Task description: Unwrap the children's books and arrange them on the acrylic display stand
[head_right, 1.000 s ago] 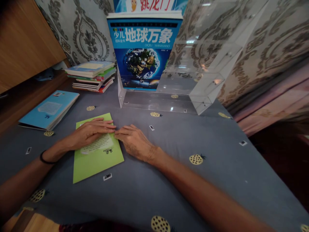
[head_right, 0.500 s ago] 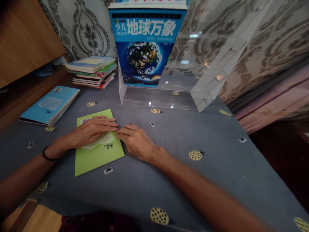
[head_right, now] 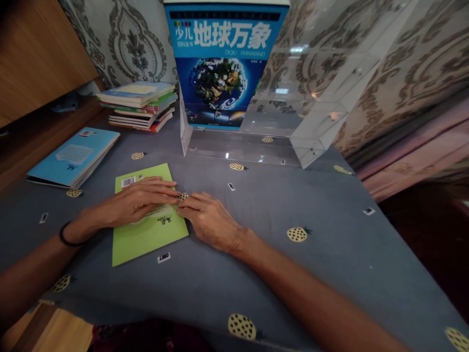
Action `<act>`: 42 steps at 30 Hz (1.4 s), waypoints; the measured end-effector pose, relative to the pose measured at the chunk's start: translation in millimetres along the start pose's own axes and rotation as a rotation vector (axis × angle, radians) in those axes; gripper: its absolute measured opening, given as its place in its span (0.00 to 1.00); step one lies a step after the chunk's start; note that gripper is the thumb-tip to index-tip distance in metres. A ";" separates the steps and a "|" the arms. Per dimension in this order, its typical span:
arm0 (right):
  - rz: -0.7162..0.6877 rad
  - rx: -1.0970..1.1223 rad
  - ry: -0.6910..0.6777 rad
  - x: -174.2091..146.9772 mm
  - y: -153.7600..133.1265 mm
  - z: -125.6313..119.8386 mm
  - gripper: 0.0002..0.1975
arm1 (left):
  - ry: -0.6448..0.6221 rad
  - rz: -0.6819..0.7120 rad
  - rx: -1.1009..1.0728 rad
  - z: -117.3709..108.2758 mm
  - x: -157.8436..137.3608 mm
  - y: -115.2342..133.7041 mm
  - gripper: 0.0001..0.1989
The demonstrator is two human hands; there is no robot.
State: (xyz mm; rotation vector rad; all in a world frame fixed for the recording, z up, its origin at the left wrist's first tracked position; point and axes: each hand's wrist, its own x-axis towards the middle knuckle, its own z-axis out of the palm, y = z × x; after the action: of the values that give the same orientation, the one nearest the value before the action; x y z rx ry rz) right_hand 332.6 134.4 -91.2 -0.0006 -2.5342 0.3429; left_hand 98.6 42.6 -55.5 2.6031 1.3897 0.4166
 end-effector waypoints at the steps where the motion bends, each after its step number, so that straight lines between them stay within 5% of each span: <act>1: -0.005 0.003 0.008 -2.1 -1.8 -0.9 0.16 | -0.018 0.014 -0.014 -2.0 -0.7 1.0 0.18; 42: -0.008 0.060 0.075 -21.0 -26.7 -13.7 0.14 | -0.043 0.038 0.083 16.1 -14.5 54.8 0.21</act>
State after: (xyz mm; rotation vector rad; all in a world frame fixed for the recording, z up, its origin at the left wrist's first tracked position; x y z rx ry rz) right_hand 359.6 110.3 -85.2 0.0197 -2.4480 0.4077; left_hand 139.2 0.0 -58.4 2.6909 1.3742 0.3121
